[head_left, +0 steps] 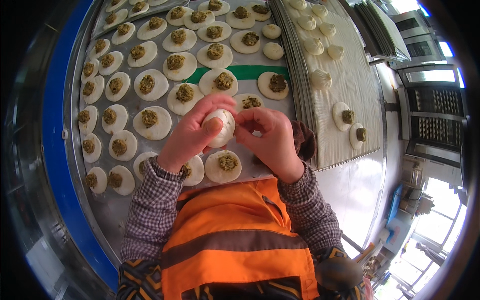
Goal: The person repeatedly picks flat dough circles with filling from a conveyor, pleats and seals them into dumplings by hand, and places the finished dumplings onto a tray. The process continues in a steady loop with no tools used.
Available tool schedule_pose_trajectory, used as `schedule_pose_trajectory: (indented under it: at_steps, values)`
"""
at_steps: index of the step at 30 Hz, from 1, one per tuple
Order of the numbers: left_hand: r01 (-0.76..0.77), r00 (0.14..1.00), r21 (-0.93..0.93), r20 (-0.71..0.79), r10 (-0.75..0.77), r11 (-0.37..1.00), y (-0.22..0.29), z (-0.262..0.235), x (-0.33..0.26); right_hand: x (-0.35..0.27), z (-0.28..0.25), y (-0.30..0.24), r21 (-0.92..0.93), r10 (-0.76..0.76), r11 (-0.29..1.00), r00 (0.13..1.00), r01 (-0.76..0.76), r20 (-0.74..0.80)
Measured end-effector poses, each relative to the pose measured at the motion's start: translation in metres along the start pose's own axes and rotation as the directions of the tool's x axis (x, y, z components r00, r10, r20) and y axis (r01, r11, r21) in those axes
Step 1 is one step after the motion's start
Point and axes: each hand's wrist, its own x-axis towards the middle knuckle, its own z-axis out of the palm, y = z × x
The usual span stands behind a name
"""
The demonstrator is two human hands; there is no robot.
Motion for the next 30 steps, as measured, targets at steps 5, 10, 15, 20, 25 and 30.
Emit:
schedule_pose_trajectory:
  at_steps: [5,10,15,20,25,30]
  values:
    - [0.131,0.99,-0.004,0.049,-0.131,0.991,0.003,-0.008,0.002,-0.002,0.0,-0.003,-0.293,-0.306,0.909,0.952,0.298,0.017]
    - [-0.094,0.989,0.009,-0.113,0.095,0.996,-0.004,0.009,0.005,-0.001,-0.003,-0.007,-0.215,-0.238,0.947,0.971,0.237,0.023]
    - [-0.116,0.977,0.021,-0.179,0.118,0.993,-0.003,0.014,-0.004,-0.003,0.002,-0.011,-0.146,-0.112,0.983,0.993,0.115,0.027]
    - [0.025,0.982,-0.195,-0.177,-0.06,0.981,0.001,0.012,-0.002,-0.007,0.007,-0.014,-0.179,-0.227,0.956,0.973,0.233,0.053]
    - [0.109,0.979,-0.297,-0.136,-0.155,0.948,-0.001,0.012,0.002,0.0,0.009,-0.011,-0.368,-0.383,0.84,0.916,0.398,0.117]
    - [0.351,0.936,-0.454,0.14,-0.324,0.819,-0.004,-0.006,0.007,0.002,-0.002,-0.011,-0.303,-0.359,0.853,0.899,0.425,0.25]
